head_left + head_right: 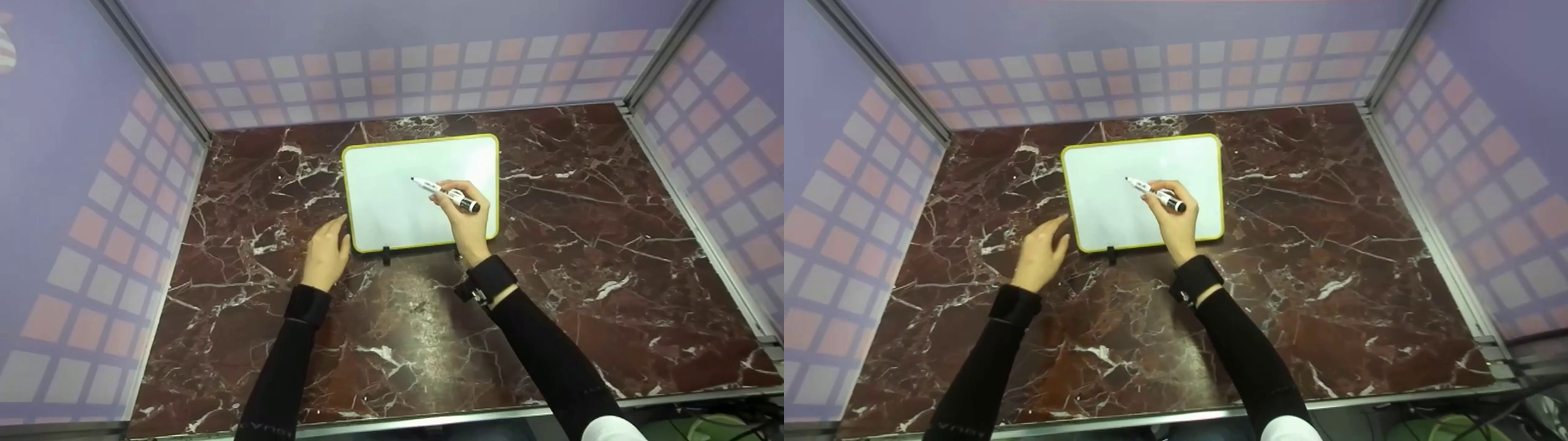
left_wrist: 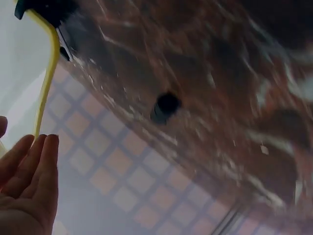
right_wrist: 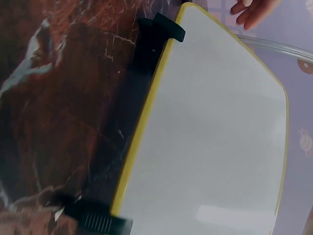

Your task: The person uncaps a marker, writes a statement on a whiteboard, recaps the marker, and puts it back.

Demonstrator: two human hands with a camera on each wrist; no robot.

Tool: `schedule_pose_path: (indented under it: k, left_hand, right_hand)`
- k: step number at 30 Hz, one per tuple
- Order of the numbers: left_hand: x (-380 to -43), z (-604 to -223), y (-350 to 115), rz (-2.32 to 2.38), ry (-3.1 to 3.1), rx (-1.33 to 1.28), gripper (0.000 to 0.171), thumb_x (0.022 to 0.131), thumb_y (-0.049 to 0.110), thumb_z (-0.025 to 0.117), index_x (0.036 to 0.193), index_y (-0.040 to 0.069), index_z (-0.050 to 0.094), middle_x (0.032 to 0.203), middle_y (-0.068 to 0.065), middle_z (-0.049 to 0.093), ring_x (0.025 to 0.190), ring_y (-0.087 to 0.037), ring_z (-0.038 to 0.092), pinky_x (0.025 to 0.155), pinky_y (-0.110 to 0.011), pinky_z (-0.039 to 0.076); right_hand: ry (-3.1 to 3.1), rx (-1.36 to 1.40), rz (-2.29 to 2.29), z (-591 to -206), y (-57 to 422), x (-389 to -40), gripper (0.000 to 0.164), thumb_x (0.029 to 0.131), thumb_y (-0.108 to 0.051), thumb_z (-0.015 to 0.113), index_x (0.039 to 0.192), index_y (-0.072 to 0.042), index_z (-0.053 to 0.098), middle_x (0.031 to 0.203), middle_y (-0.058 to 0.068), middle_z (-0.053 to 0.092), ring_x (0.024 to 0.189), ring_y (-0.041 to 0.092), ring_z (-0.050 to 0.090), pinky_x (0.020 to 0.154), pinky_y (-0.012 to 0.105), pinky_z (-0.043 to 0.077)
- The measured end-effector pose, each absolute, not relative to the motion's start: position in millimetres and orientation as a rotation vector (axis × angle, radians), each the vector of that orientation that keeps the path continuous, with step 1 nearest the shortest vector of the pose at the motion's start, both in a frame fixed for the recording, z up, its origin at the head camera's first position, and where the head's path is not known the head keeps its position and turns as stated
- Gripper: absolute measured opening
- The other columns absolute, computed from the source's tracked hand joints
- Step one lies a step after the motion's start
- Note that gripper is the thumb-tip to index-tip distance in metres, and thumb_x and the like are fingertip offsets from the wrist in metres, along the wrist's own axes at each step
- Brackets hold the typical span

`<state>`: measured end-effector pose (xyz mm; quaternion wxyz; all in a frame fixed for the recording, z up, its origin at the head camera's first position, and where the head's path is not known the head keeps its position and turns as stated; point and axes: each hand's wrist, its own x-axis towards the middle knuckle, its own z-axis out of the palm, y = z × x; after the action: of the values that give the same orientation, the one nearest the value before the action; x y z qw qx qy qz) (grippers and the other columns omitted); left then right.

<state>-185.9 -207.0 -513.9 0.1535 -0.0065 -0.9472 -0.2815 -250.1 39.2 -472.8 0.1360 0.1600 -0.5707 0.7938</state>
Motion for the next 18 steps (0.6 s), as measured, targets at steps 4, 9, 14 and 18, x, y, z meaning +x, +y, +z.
schedule_pose_path:
  k: [4, 9, 14, 18]
  left_hand:
    - [-191.8, -526.2, -202.2, -0.91, -2.769, 0.056, 0.045, 0.09, 0.009, 0.05, 0.135, 0.004, 0.043, 0.127, -0.021, 0.055, 0.113, -0.034, 0.055, 0.095, -0.043, 0.047]
    - [-185.0, -543.9, -212.3, -0.47, -2.865, 0.074, 0.059, 0.089, 0.02, 0.053, 0.141, 0.003, 0.032, 0.145, -0.015, 0.035, 0.135, -0.031, 0.032, 0.112, -0.045, 0.026]
    - [-169.1, -552.6, -226.1, -0.264, -2.881, 0.139, 0.074, 0.088, 0.036, 0.053, 0.146, 0.007, 0.018, 0.154, -0.008, 0.014, 0.143, -0.026, 0.01, 0.117, -0.045, 0.007]
    - [-161.2, -550.7, -225.5, -0.278, -2.903, 0.107, 0.072, 0.089, 0.038, 0.051, 0.146, 0.008, 0.018, 0.154, -0.007, 0.015, 0.143, -0.026, 0.009, 0.116, -0.047, 0.01]
  right_hand:
    - [-1.765, 0.435, 2.205, -467.3, 27.8, -250.9, 0.016, 0.078, 0.004, 0.066, 0.087, 0.012, 0.056, 0.088, 0.017, 0.062, 0.071, 0.015, 0.061, 0.066, 0.023, 0.053]
    - [-1.865, 0.514, 2.102, -463.5, 18.3, -251.5, 0.016, 0.082, 0.001, 0.061, 0.094, 0.013, 0.06, 0.088, 0.02, 0.062, 0.071, 0.018, 0.061, 0.066, 0.022, 0.052]
    - [-1.911, 0.564, 2.086, -465.2, 12.8, -254.7, 0.015, 0.082, 0.001, 0.062, 0.092, 0.012, 0.062, 0.096, 0.023, 0.064, 0.074, 0.022, 0.063, 0.069, 0.023, 0.053]
    - [-1.987, 0.487, 2.092, -467.1, 7.9, -265.4, 0.014, 0.079, -0.003, 0.067, 0.081, 0.008, 0.058, 0.079, 0.01, 0.062, 0.063, 0.013, 0.057, 0.058, 0.019, 0.047]
